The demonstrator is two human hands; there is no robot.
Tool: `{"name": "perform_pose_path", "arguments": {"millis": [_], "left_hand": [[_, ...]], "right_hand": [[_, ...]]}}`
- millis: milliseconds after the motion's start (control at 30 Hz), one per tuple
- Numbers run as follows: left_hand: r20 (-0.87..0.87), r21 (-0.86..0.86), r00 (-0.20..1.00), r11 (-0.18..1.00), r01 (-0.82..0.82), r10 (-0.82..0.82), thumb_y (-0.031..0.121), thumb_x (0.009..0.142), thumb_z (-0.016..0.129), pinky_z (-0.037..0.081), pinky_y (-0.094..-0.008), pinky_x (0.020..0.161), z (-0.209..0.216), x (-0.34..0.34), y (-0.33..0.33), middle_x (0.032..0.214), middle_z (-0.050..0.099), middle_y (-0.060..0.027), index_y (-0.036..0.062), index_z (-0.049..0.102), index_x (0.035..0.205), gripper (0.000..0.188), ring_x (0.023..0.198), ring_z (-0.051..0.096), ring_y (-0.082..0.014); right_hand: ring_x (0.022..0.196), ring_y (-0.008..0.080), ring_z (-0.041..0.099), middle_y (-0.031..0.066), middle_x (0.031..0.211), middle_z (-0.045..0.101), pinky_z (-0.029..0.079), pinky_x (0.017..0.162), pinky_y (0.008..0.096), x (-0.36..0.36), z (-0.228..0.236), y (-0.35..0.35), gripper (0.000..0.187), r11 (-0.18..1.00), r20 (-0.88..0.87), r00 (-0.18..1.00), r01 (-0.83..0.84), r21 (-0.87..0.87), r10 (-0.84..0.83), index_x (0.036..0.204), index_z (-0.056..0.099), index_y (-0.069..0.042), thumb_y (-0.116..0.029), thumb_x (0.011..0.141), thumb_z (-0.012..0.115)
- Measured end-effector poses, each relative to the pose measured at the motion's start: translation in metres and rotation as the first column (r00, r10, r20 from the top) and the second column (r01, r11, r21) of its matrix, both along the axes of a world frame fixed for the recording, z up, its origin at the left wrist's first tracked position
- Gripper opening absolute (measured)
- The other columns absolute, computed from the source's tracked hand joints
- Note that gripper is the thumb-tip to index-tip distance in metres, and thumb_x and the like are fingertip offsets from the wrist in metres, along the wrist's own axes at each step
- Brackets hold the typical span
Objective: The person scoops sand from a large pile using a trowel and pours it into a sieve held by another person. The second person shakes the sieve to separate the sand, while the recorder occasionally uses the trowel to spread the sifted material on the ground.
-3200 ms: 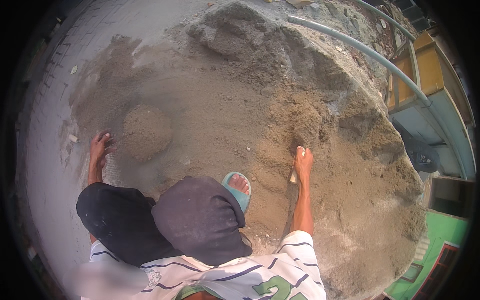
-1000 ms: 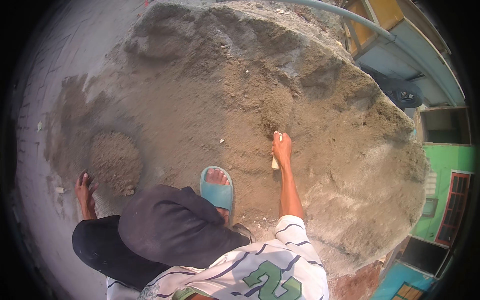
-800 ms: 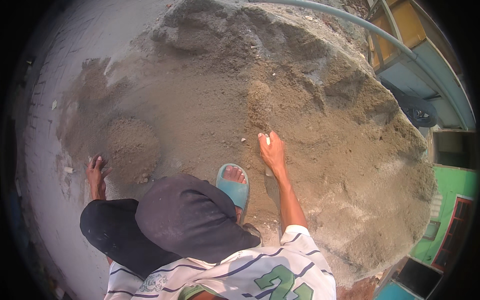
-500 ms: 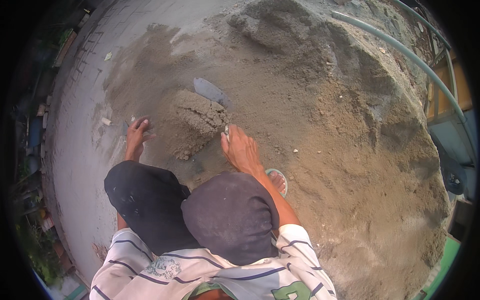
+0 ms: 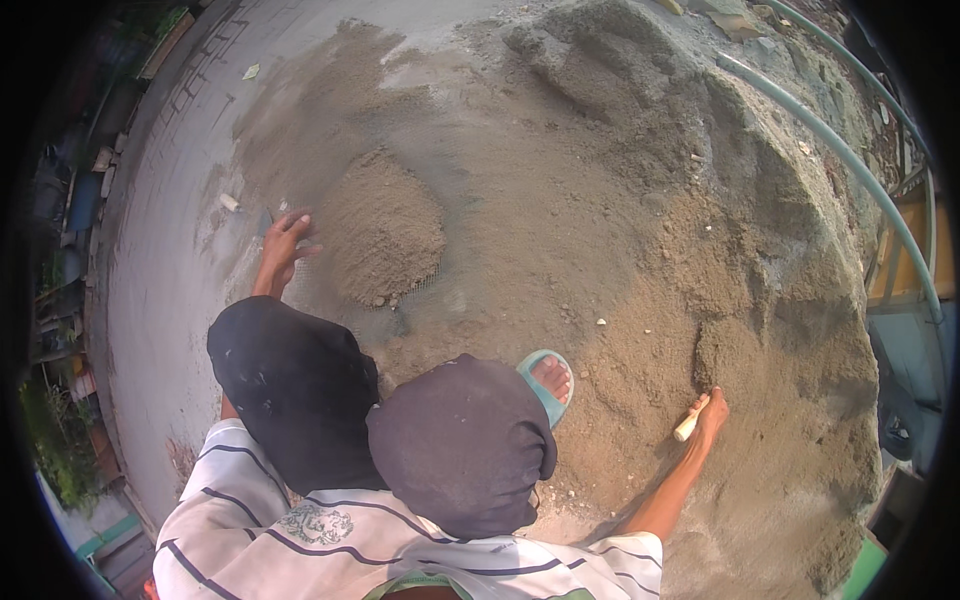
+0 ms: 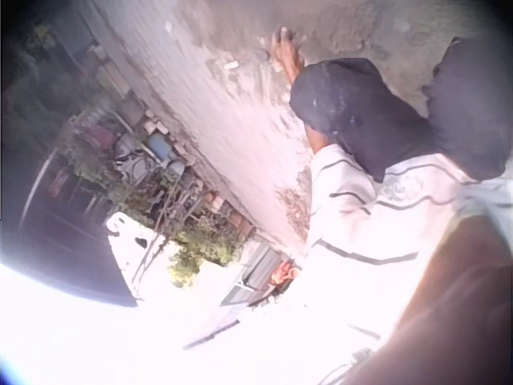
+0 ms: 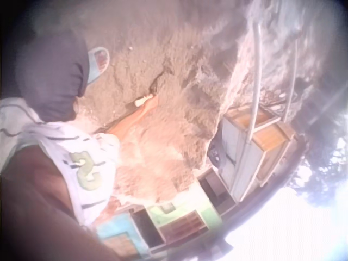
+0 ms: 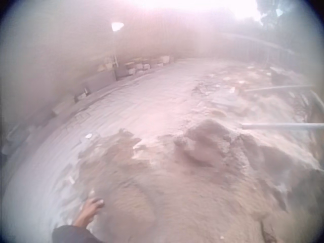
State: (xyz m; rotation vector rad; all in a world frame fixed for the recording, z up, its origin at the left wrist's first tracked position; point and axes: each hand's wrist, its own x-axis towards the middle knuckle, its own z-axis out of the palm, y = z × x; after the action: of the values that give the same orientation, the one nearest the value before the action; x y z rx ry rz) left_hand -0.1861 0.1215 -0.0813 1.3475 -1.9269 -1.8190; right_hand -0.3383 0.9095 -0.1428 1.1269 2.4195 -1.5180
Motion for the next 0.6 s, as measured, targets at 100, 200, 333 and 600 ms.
{"name": "perform_pose_path", "arguments": {"millis": [100,200,333,600], "left_hand": [[-0.022,0.009,1.0,1.0,-0.018,0.018,0.018,0.097,0.061,0.062,-0.0402,0.072,0.004,-0.008,0.006,0.124,0.061,-0.0158,0.0028,0.06,0.129,0.036,0.11,0.062,-0.0273],[0.007,-0.003,1.0,1.0,0.001,-0.001,0.017,0.096,0.062,0.061,-0.0411,0.073,0.015,-0.003,0.006,0.124,0.061,-0.0158,0.0019,0.06,0.129,0.036,0.11,0.062,-0.0274],[-0.001,0.005,1.0,1.0,-0.024,0.024,0.018,0.095,0.062,0.06,-0.0424,0.078,0.011,0.005,0.005,0.127,0.058,-0.0176,0.001,0.057,0.131,0.04,0.113,0.061,-0.0295],[0.014,0.039,1.0,0.999,0.002,-0.003,0.018,0.091,0.067,0.059,-0.0416,0.079,0.024,0.001,0.008,0.12,0.061,-0.016,0.001,0.057,0.129,0.043,0.111,0.062,-0.0266]], "right_hand": [[0.054,0.012,0.047,0.0021,0.068,0.05,0.04,0.047,0.0287,-0.02,-0.011,-0.01,0.027,0.976,-0.135,0.991,0.02,0.219,0.01,0.089,0.051,-0.004,-0.028,0.102,0.05],[0.053,0.013,0.047,0.0018,0.067,0.049,0.041,0.048,0.0316,-0.022,0.013,-0.028,0.032,0.986,-0.272,0.961,0.005,0.168,0.041,0.084,0.049,-0.006,-0.031,0.103,0.048],[0.053,0.0102,0.047,0.0014,0.065,0.048,0.041,0.047,0.0291,-0.025,0.078,-0.078,0.035,0.902,-0.227,0.914,-0.244,0.355,0.336,0.078,0.047,-0.008,-0.033,0.102,0.05],[0.054,0.015,0.054,0.0083,0.066,0.055,0.044,0.049,0.034,0.013,0.084,-0.269,0.027,0.723,-0.201,0.695,-0.669,0.169,0.69,0.083,0.051,-0.002,-0.024,0.096,0.059]]}}
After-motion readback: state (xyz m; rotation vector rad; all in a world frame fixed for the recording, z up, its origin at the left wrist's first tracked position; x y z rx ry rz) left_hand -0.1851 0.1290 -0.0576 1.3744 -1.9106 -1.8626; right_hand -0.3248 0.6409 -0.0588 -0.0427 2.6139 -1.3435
